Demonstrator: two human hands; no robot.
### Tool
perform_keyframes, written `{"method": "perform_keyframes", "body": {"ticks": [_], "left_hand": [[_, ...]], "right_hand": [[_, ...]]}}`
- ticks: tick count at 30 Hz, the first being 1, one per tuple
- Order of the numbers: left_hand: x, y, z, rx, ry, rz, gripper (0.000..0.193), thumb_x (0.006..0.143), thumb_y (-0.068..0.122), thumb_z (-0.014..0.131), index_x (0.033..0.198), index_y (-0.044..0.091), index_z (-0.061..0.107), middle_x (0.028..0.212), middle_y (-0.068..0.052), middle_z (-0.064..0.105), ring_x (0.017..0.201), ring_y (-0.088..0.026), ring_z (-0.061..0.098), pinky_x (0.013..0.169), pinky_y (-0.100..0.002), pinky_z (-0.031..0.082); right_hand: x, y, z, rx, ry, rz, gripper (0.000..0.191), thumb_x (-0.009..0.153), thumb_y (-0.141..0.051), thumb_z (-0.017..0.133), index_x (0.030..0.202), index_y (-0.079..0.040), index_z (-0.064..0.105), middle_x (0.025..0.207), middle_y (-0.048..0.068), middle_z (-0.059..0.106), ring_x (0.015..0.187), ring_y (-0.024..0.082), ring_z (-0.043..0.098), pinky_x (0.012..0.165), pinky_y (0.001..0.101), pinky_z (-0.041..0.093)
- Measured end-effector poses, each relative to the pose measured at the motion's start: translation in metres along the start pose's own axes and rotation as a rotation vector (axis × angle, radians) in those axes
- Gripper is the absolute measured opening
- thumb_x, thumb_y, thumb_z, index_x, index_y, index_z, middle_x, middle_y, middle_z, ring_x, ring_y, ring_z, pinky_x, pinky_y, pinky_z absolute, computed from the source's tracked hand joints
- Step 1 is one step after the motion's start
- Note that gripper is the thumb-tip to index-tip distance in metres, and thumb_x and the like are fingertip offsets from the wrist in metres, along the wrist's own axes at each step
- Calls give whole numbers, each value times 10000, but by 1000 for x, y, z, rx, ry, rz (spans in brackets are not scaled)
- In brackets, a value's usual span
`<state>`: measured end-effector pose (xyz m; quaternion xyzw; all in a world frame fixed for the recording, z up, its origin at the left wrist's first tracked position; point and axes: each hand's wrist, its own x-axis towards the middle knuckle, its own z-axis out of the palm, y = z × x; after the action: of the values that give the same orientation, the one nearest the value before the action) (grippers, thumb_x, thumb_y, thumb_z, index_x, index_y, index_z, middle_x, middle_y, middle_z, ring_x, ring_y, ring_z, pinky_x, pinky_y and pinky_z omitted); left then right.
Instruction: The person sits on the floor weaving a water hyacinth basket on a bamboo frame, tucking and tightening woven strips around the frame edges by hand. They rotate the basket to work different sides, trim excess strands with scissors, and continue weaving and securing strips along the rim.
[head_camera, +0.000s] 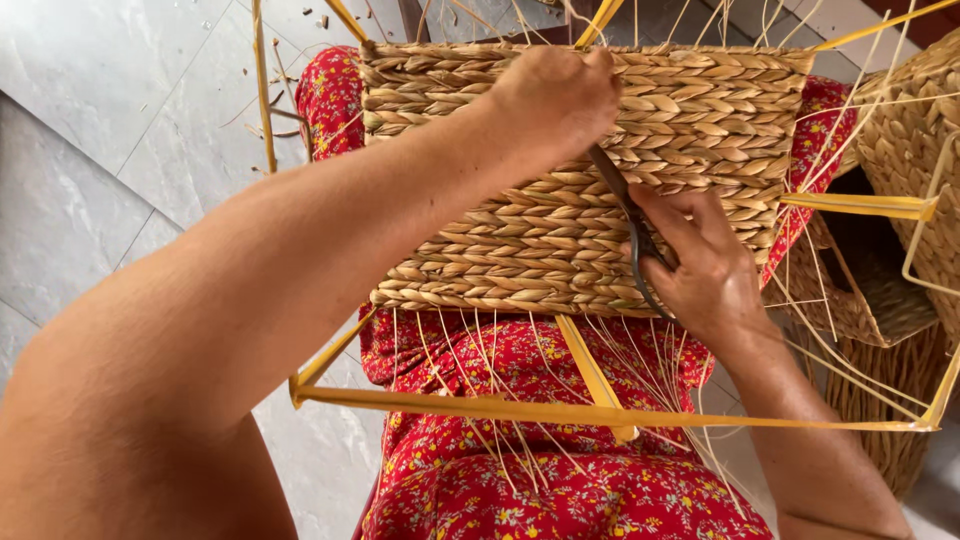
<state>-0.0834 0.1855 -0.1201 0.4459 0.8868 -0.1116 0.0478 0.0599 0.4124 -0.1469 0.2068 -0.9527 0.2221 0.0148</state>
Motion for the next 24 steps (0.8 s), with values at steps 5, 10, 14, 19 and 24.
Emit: {"method": "perform_keyframes", "body": {"ticks": [5, 10, 14, 19, 24], "left_hand": [[-26, 12, -45, -139, 229, 31, 154, 886, 178, 708, 928, 32, 683, 816, -105, 665, 725, -241, 702, 575, -400, 582], [-82, -14, -70, -297, 636, -139, 165, 1001, 56, 647, 1129, -48, 648, 769, -114, 640, 573, -242, 629, 424, -403, 445], [-191, -36, -60, -543, 581, -524, 183, 1125, 162, 612, 1069, 6, 689, 828, -109, 667, 650, -224, 620, 570, -377, 451], [-280, -8, 4, -696, 718, -809, 309, 1142, 265, 590, 1064, -18, 684, 883, -129, 681, 736, -217, 635, 656, -354, 464], [-332, 22, 41, -834, 959, -926, 437, 1159, 368, 568, 1059, -42, 680, 938, -150, 695, 822, -209, 649, 742, -331, 476]], "right_hand": [[-24, 8, 0, 136, 123, 90, 639, 855, -168, 895, 1439, -112, 641, 1177, 109, 626, 926, 165, 681, 708, 279, 607], [-42, 16, 3, 193, 182, 182, 650, 846, -144, 914, 1441, -124, 654, 1209, 101, 624, 912, 139, 667, 720, 245, 582], [-54, 19, 2, 169, 209, 114, 682, 845, -108, 917, 1465, -103, 633, 1242, 96, 635, 1005, 171, 661, 830, 284, 572], [-72, 18, -8, 290, 161, 245, 668, 847, -86, 905, 1453, -107, 624, 1263, 101, 609, 925, 117, 651, 708, 237, 559], [-70, 15, -6, 240, 134, 217, 665, 841, -64, 895, 1450, -125, 636, 1230, 93, 612, 952, 117, 659, 754, 247, 578]]}}
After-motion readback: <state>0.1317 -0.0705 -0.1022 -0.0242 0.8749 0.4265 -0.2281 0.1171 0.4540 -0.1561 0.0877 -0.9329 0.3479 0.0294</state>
